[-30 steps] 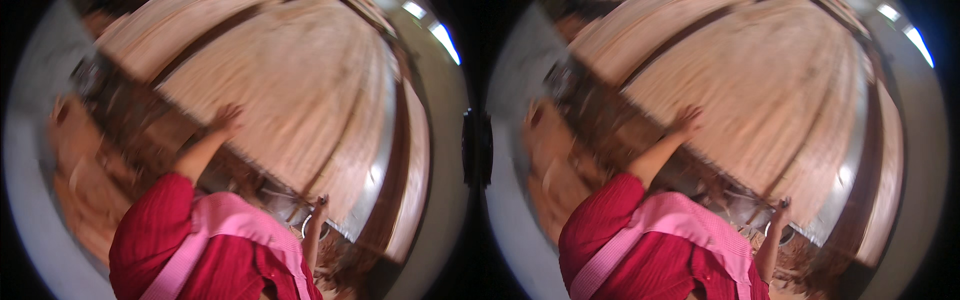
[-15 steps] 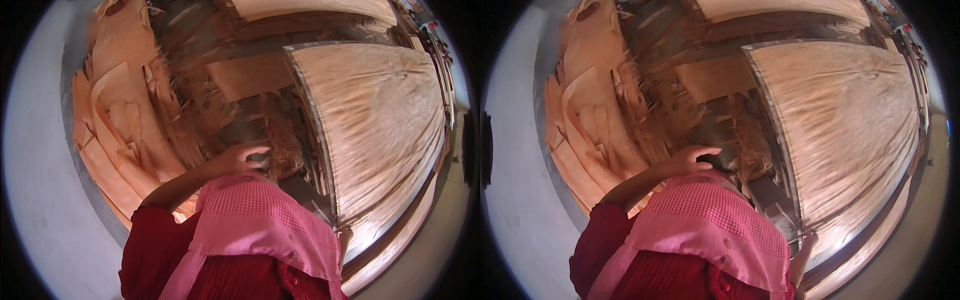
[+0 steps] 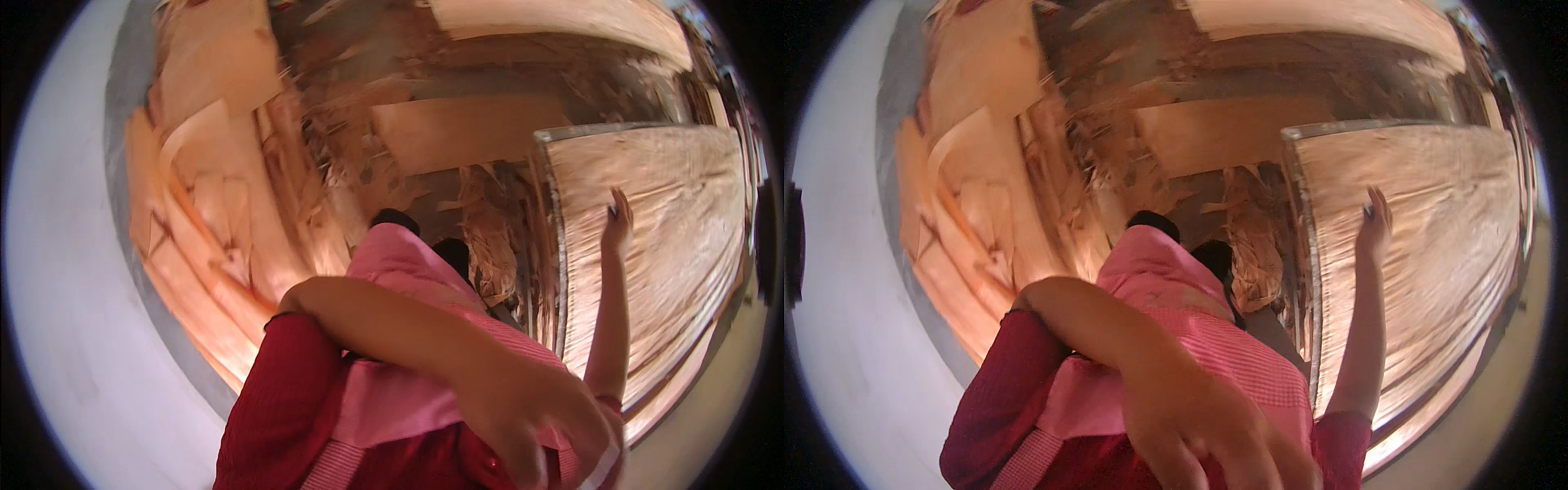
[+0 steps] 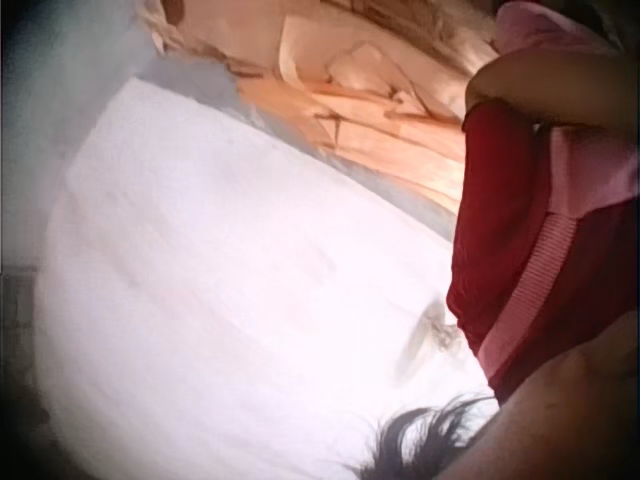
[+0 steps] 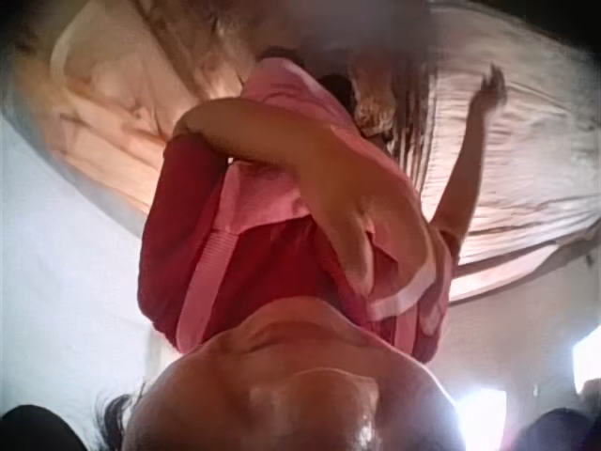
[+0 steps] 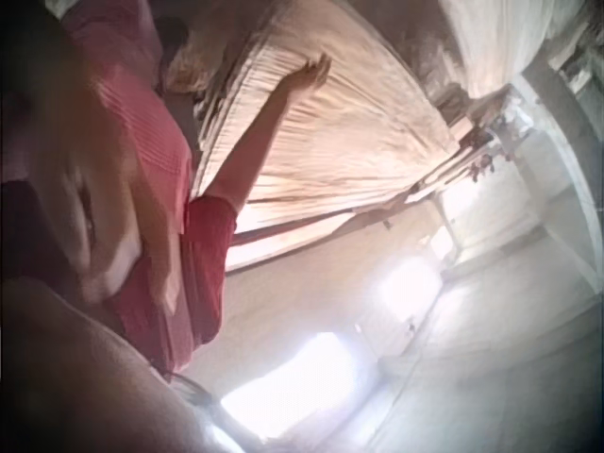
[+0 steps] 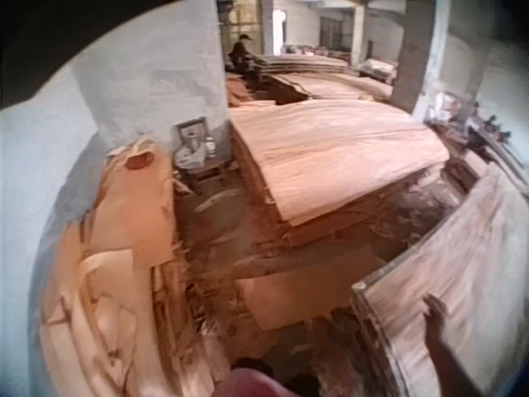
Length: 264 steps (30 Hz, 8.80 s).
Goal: The person prepares and sorts wood veneer sheets by using a utility knife to trim edges, applying tape to secure pieces, and using a bamboo rod to measure or alignment sheets.
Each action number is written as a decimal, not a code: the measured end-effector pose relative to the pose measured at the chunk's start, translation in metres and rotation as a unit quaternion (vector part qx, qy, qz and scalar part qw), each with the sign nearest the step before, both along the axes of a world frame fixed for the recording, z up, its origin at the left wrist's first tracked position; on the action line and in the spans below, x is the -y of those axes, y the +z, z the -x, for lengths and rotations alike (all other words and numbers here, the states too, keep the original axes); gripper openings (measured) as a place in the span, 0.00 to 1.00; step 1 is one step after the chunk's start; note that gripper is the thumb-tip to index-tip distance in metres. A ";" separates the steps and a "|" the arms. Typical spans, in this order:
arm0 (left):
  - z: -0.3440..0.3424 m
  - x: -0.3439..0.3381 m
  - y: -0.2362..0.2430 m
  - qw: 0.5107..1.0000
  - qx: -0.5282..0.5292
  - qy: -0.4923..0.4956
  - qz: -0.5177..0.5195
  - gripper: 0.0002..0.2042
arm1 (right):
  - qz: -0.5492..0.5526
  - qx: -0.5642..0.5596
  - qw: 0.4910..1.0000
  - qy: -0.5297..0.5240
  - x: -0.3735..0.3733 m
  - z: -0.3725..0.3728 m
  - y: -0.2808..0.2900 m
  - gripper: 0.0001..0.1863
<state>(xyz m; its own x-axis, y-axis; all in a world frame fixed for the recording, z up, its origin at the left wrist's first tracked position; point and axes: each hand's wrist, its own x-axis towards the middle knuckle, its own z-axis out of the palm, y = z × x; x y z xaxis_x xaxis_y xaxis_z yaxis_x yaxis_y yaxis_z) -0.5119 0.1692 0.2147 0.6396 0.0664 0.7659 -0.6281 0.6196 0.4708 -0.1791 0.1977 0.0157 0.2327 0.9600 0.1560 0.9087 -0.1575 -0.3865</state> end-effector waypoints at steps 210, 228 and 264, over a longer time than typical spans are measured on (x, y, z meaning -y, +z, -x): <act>-1.076 -0.481 -0.240 0.595 0.258 0.081 -0.757 0.37 | 0.014 0.116 0.575 -0.810 -0.285 -0.510 0.009 0.16; -1.138 -0.602 -0.260 0.700 -0.704 0.045 -0.112 0.20 | 0.027 0.146 0.611 -0.778 -0.295 -0.584 -0.007 0.10; -1.057 -0.436 -0.243 0.641 0.141 0.096 -0.748 0.29 | 0.057 0.111 0.601 -0.790 -0.289 -0.479 0.013 0.21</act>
<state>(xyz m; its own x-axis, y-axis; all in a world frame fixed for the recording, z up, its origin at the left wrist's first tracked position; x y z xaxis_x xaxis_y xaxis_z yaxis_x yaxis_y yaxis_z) 0.5450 0.6057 -0.0280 0.5514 -0.8212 0.1471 -0.8163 -0.4947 0.2983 0.3001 0.4870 0.0286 0.8528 -0.4229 0.3066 -0.3811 -0.9051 -0.1884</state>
